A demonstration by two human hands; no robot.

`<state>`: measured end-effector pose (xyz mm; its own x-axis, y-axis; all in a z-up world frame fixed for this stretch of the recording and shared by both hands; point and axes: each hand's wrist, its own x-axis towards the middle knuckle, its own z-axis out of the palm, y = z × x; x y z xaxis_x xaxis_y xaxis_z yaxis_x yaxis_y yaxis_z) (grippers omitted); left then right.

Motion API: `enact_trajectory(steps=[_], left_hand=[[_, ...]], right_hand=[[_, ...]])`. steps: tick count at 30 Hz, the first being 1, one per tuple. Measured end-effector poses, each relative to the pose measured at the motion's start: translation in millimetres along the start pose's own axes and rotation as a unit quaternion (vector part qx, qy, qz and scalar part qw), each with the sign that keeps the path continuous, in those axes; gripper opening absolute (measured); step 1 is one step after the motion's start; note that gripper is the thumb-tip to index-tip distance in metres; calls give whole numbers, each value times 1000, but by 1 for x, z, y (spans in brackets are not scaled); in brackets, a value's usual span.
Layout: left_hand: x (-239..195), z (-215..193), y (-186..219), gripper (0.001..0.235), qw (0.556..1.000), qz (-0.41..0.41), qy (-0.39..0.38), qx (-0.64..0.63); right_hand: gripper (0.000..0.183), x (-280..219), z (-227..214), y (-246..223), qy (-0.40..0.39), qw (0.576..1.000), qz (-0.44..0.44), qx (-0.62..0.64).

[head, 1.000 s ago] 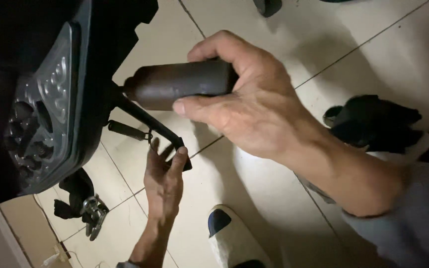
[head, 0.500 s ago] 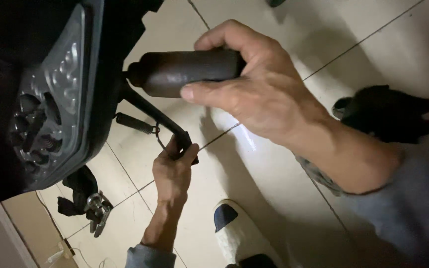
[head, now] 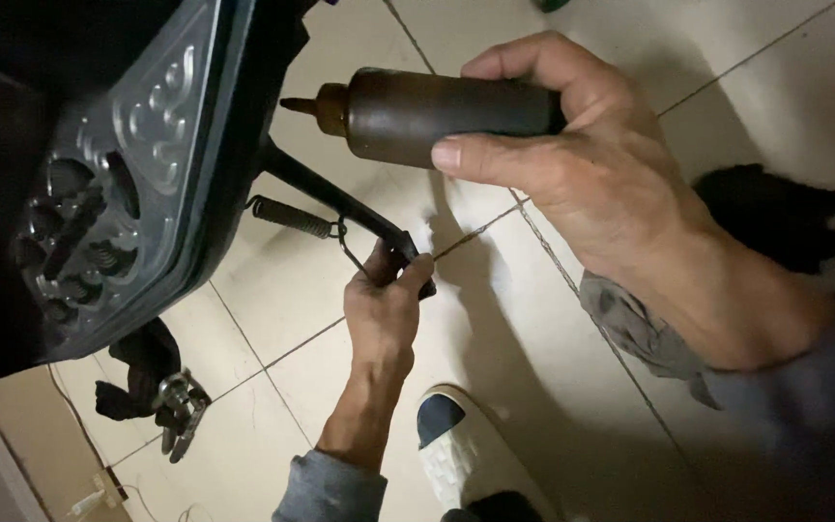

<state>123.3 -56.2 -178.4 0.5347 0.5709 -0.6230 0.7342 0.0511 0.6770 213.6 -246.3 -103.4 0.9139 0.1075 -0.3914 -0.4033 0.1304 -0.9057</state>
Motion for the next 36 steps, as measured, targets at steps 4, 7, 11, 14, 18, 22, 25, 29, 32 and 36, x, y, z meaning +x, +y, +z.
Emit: enact_trajectory(steps=[4, 7, 11, 14, 18, 22, 25, 29, 32, 36], left_hand=[[21, 8, -28, 19, 996, 32, -49, -75], [4, 14, -9, 11, 998, 17, -48, -33], [2, 16, -5, 14, 999, 21, -42, -22], [14, 10, -14, 15, 999, 10, -28, -26], [7, -17, 10, 40, 990, 35, 24, 133], [-11, -19, 28, 22, 961, 26, 73, 267], [-2, -20, 22, 27, 971, 8, 78, 226], [25, -17, -19, 31, 990, 71, 14, 123], [8, 8, -9, 14, 1000, 26, -10, 12], [9, 10, -6, 14, 999, 8, -32, -8]], right_hand=[[44, 7, -6, 15, 3, 999, -37, 5], [42, 2, -12, 8, -22, 999, -23, -4], [41, 2, -18, 0, -33, 998, -28, -46], [39, 2, -23, -5, -2, 996, -14, -91], [39, 0, -33, -7, -6, 995, 21, -102], [40, -4, -40, 8, -61, 994, -8, -87], [43, -5, -38, -6, -32, 988, 77, -130], [40, -1, -32, -6, -23, 996, 13, -85], [44, 2, -27, -16, -32, 996, 4, -85], [41, 5, -19, -22, -24, 993, 61, -102]])
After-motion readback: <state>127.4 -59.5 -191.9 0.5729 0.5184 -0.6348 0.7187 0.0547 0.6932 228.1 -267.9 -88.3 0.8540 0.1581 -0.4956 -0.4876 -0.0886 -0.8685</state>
